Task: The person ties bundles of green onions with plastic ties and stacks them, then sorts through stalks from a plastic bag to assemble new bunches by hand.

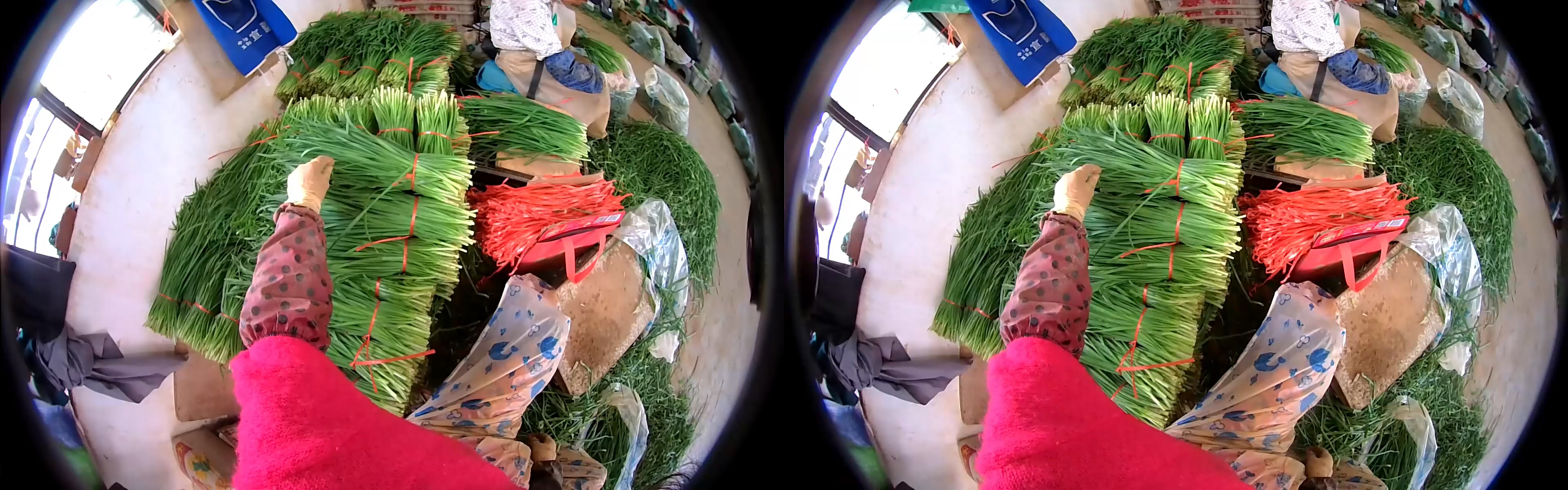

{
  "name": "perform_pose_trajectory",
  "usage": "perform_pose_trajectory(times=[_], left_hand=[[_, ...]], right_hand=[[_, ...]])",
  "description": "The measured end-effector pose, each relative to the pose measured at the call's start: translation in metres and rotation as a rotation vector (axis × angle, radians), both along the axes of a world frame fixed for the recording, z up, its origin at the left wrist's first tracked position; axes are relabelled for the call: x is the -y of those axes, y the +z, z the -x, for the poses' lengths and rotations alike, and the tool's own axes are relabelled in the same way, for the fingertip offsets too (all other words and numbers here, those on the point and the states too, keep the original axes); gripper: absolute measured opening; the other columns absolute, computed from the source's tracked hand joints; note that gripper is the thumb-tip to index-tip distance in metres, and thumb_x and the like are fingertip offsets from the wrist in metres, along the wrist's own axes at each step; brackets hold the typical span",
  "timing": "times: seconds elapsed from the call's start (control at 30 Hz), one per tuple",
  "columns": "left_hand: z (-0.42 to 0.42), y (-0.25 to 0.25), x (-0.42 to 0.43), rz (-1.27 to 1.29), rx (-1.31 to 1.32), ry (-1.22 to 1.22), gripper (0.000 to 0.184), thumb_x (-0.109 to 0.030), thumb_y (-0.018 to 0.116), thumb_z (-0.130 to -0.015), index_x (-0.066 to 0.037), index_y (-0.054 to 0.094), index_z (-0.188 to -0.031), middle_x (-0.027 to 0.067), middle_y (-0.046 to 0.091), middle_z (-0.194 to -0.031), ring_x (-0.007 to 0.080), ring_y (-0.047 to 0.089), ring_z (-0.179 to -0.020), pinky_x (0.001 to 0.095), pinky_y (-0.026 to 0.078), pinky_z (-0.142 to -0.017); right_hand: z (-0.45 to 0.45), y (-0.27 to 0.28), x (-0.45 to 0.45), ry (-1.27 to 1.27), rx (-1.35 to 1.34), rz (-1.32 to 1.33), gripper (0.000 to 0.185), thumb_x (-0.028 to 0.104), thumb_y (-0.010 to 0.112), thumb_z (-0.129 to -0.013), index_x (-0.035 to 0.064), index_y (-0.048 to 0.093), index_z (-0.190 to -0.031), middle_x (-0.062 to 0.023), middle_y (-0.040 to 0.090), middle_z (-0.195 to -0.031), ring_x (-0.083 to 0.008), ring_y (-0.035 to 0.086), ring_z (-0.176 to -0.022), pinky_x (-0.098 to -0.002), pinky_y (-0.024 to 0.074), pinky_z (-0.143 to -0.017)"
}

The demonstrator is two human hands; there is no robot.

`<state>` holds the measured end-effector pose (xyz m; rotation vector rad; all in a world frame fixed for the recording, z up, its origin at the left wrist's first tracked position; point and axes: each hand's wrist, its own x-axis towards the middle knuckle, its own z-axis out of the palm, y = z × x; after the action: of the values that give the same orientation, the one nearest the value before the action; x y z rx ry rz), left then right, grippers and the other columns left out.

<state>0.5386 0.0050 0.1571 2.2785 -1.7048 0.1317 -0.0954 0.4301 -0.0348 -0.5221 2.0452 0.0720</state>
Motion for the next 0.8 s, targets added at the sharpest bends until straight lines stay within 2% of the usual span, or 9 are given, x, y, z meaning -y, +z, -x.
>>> perform_pose_trajectory(times=[0.17, 0.23, 0.37, 0.4, 0.43, 0.53, 0.6, 0.73, 0.8], left_hand=[[0.007, 0.008, -0.008, 0.132, -0.201, -0.025, 0.027, -0.031, 0.058, -0.086, -0.026, 0.064, -0.111, 0.0105, 0.068, -0.087, 0.0326, 0.063, -0.081, 0.0395, 0.050, -0.071], [0.014, 0.014, -0.010, -0.102, -0.075, -0.072, 0.028, -0.031, 0.058, -0.086, -0.025, 0.063, -0.113, 0.0108, 0.067, -0.088, 0.0328, 0.063, -0.081, 0.0394, 0.050, -0.071], [0.016, 0.002, -0.006, -0.061, 0.004, -0.121, 0.030, -0.031, 0.059, -0.085, -0.022, 0.063, -0.114, 0.0114, 0.067, -0.095, 0.0323, 0.062, -0.085, 0.0403, 0.049, -0.074], [0.003, -0.015, 0.000, 0.052, 0.122, -0.212, 0.027, -0.026, 0.060, -0.086, -0.018, 0.065, -0.112, 0.0103, 0.069, -0.085, 0.0278, 0.065, -0.071, 0.0354, 0.050, -0.062], [0.009, -0.011, 0.000, 0.052, 0.119, -0.214, 0.027, -0.026, 0.060, -0.086, -0.018, 0.065, -0.112, 0.0103, 0.069, -0.085, 0.0278, 0.065, -0.071, 0.0354, 0.050, -0.062], [0.018, -0.007, 0.003, 0.094, -0.999, 0.132, 0.020, -0.008, 0.063, -0.084, -0.002, 0.065, -0.103, 0.0065, 0.060, -0.061, 0.0122, 0.048, -0.042, 0.0230, 0.037, -0.039], [0.006, -0.021, 0.008, 0.263, -1.131, 0.175, 0.016, -0.008, 0.063, -0.084, -0.001, 0.065, -0.098, 0.0088, 0.061, -0.060, 0.0137, 0.049, -0.041, 0.0250, 0.038, -0.038], [-0.019, -0.021, 0.013, 0.774, -1.289, 0.469, 0.014, -0.006, 0.060, -0.083, 0.003, 0.062, -0.095, 0.0120, 0.060, -0.057, 0.0156, 0.048, -0.037, 0.0271, 0.037, -0.035], [-0.006, 0.002, -0.003, 0.645, -1.213, 0.185, 0.013, -0.007, 0.061, -0.085, 0.002, 0.062, -0.094, 0.0125, 0.063, -0.064, 0.0155, 0.052, -0.043, 0.0281, 0.041, -0.040]], right_hand=[[-0.001, -0.002, -0.002, 0.055, -0.022, 0.037, 0.026, 0.016, 0.057, -0.087, -0.0005, 0.065, -0.105, -0.0142, 0.067, -0.096, -0.0226, 0.063, -0.083, -0.0333, 0.0492, -0.074], [-0.006, 0.008, 0.001, 0.085, -0.021, 0.056, 0.026, 0.017, 0.057, -0.087, -0.0003, 0.065, -0.105, -0.0142, 0.067, -0.096, -0.0228, 0.063, -0.083, -0.0333, 0.0490, -0.075], [-0.003, 0.005, 0.000, 0.067, -0.015, 0.050, 0.025, 0.017, 0.058, -0.086, 0.0001, 0.066, -0.103, -0.0138, 0.067, -0.093, -0.0224, 0.063, -0.081, -0.0338, 0.0494, -0.072], [0.002, -0.004, -0.006, 0.100, -0.048, 0.064, 0.025, 0.017, 0.059, -0.086, 0.0003, 0.067, -0.102, -0.0135, 0.068, -0.092, -0.0220, 0.063, -0.079, -0.0335, 0.0496, -0.071], [0.005, -0.013, -0.012, 0.097, -0.051, 0.063, 0.025, 0.017, 0.059, -0.086, 0.0003, 0.067, -0.102, -0.0135, 0.068, -0.092, -0.0220, 0.063, -0.079, -0.0335, 0.0496, -0.071], [0.000, -0.007, -0.011, -0.065, -0.006, 0.137, 0.024, 0.018, 0.060, -0.085, 0.0009, 0.067, -0.101, -0.0124, 0.068, -0.090, -0.0207, 0.063, -0.076, -0.0325, 0.0499, -0.068], [-0.017, 0.029, 0.010, -0.063, 0.024, 0.067, 0.025, 0.017, 0.060, -0.085, 0.0006, 0.067, -0.103, -0.0115, 0.067, -0.090, -0.0196, 0.062, -0.075, -0.0315, 0.0501, -0.066], [-0.008, 0.011, -0.005, -0.151, 0.082, 0.148, 0.025, 0.015, 0.060, -0.084, 0.0002, 0.066, -0.104, -0.0115, 0.067, -0.092, -0.0194, 0.063, -0.076, -0.0312, 0.0503, -0.067], [-0.002, -0.002, -0.012, -0.094, 0.044, 0.145, 0.025, 0.015, 0.061, -0.084, 0.0003, 0.066, -0.104, -0.0115, 0.067, -0.092, -0.0196, 0.063, -0.076, -0.0312, 0.0503, -0.068]])
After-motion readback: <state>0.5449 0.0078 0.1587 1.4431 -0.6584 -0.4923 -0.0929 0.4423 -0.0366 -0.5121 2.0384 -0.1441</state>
